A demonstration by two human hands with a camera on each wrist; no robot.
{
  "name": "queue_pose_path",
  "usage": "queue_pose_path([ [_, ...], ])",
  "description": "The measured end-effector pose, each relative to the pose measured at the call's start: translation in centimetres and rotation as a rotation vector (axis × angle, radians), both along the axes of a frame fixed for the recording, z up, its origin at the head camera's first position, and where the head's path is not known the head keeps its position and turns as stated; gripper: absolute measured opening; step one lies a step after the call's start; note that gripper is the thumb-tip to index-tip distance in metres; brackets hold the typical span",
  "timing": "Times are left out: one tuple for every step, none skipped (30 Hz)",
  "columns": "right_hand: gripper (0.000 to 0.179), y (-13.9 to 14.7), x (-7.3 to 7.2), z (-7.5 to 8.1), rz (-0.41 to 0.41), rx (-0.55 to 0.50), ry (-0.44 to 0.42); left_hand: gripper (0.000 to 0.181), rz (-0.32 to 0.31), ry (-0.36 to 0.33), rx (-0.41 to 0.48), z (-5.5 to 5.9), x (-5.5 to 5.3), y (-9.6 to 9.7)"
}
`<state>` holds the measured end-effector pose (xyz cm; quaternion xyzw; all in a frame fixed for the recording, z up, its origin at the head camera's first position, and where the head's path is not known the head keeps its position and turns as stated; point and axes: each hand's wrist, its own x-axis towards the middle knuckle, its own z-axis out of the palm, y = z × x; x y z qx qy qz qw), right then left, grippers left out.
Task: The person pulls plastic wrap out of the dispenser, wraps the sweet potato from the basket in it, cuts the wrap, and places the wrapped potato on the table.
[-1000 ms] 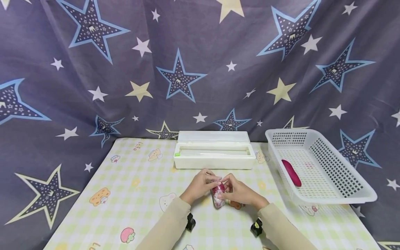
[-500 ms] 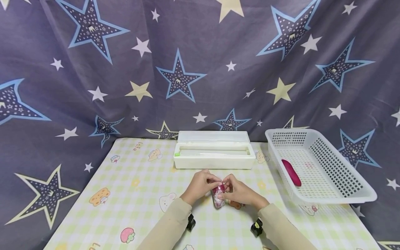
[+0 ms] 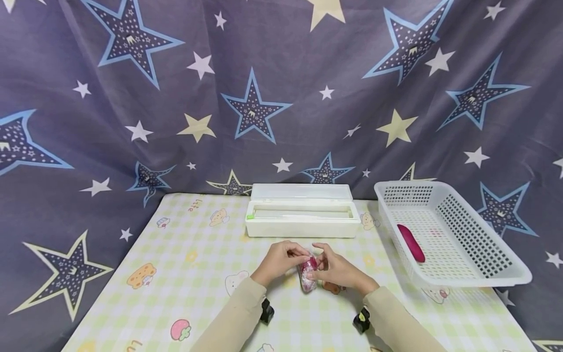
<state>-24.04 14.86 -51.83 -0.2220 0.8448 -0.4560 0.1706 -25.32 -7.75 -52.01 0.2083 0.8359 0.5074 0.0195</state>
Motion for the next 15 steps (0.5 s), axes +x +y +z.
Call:
queue_pose_path([
  [0.089,0.02,0.0,-0.01,-0.001,0.004,-0.003,0.008,-0.006,-0.009,0.012,-0.04,-0.01,0.02],
  [0.093,0.04,-0.01,-0.03,0.001,0.007,-0.004,0.012,0.0,-0.009,0.011,-0.02,0.0,0.04],
  [0.095,0.05,0.0,-0.04,0.003,0.011,-0.006,0.016,0.011,-0.013,0.002,-0.02,0.02,0.07],
  [0.096,0.05,-0.01,-0.08,0.005,0.014,-0.005,0.022,0.021,-0.014,-0.01,-0.02,0.03,0.1],
  [0.097,0.04,-0.02,-0.11,0.008,0.014,-0.001,0.026,0.035,-0.013,-0.027,-0.05,0.06,0.12],
  [0.097,0.03,-0.03,-0.14,0.011,0.012,0.002,0.03,0.046,-0.019,-0.038,-0.1,0.08,0.14],
  [0.098,0.02,-0.06,-0.19,0.015,0.015,0.011,0.034,0.053,-0.027,-0.048,-0.11,0.11,0.16],
  [0.097,-0.01,-0.08,-0.21,0.022,0.014,0.02,0.036,0.062,-0.035,-0.056,-0.15,0.13,0.18],
  [0.096,-0.03,-0.09,-0.23,0.027,0.012,0.03,0.036,0.066,-0.05,-0.055,-0.16,0.16,0.2],
  [0.094,-0.06,-0.09,-0.23,0.03,0.01,0.041,0.035,0.066,-0.056,-0.052,-0.16,0.19,0.23],
  [0.092,-0.1,-0.08,-0.2,0.032,0.006,0.054,0.033,0.065,-0.058,-0.045,-0.16,0.21,0.26],
  [0.089,-0.14,-0.08,-0.19,0.03,0.003,0.065,0.03,0.061,-0.059,-0.034,-0.14,0.23,0.29],
  [0.087,-0.18,-0.06,-0.17,0.027,0.001,0.074,0.028,0.059,-0.052,-0.031,-0.09,0.25,0.33],
  [0.085,-0.23,-0.04,-0.16,0.022,-0.004,0.08,0.026,0.056,-0.043,-0.029,-0.08,0.25,0.37],
  [0.083,-0.28,-0.04,-0.18,0.013,-0.008,0.087,0.024,0.055,-0.037,-0.027,-0.03,0.28,0.41],
])
